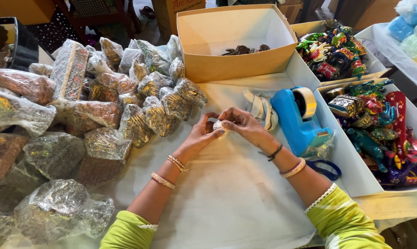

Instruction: The person picks up small decorative items from a box and wraps them in bubble wrap. They use a tape dispenser to secure the wrapping and place the finished items on a table alongside other wrapped objects.

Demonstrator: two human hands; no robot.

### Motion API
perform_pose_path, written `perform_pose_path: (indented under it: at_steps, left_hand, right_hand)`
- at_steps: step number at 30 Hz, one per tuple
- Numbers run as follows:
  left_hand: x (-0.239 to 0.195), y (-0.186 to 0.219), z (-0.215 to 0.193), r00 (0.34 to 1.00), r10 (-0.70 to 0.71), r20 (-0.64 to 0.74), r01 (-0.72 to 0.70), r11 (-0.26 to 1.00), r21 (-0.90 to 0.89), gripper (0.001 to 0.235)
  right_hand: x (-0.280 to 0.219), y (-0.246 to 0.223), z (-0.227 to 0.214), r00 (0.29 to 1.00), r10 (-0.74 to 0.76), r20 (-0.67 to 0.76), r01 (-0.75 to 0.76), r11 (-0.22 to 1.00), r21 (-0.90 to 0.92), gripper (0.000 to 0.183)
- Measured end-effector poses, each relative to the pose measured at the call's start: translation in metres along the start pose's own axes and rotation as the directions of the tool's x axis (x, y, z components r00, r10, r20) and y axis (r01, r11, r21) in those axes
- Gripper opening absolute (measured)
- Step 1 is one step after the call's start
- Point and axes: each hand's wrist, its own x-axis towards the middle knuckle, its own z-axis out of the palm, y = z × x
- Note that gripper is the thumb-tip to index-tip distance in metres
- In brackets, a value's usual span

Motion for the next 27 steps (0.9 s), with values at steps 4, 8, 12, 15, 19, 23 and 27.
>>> perform_pose_path:
  at_steps: [4, 8, 12, 15, 19, 23, 27]
  left_hand:
    - [-0.003, -0.003, -0.007, 0.994, 0.023, 0.105, -0.006, 0.987, -0.160, 0.053]
    - [-0.001, -0.006, -0.013, 0.985, 0.038, 0.169, -0.005, 0.981, -0.192, 0.054]
    - [0.003, -0.015, -0.010, 0.992, 0.046, 0.119, -0.027, 0.987, -0.156, 0.052]
    - [0.002, -0.003, -0.006, 0.999, 0.022, 0.029, -0.022, 1.000, 0.007, 0.048]
    - [-0.001, 0.003, -0.006, 0.999, 0.036, 0.028, -0.036, 0.999, 0.015, 0.045]
    - [0.003, -0.006, -0.010, 0.997, 0.068, 0.047, -0.067, 0.997, -0.029, 0.043]
    - [0.005, -0.015, -0.012, 0.996, 0.080, 0.048, -0.078, 0.996, -0.036, 0.042]
  right_hand:
    - [0.000, -0.002, 0.004, 1.000, -0.015, -0.026, 0.014, 0.999, -0.032, 0.029]
    - [0.000, 0.000, 0.006, 0.999, -0.035, -0.041, 0.033, 0.998, -0.052, 0.028]
    - [0.002, 0.003, 0.007, 0.997, -0.025, -0.073, 0.018, 0.995, -0.095, 0.027]
    - [0.003, 0.000, 0.007, 0.995, -0.021, -0.101, 0.010, 0.994, -0.105, 0.027]
    - [0.001, -0.009, 0.001, 1.000, 0.025, -0.002, -0.025, 1.000, 0.015, 0.027]
    - [-0.001, -0.013, -0.006, 0.992, 0.056, 0.117, -0.075, 0.984, 0.164, 0.030]
    - [0.000, -0.003, -0.008, 0.991, 0.045, 0.123, -0.067, 0.981, 0.182, 0.030]
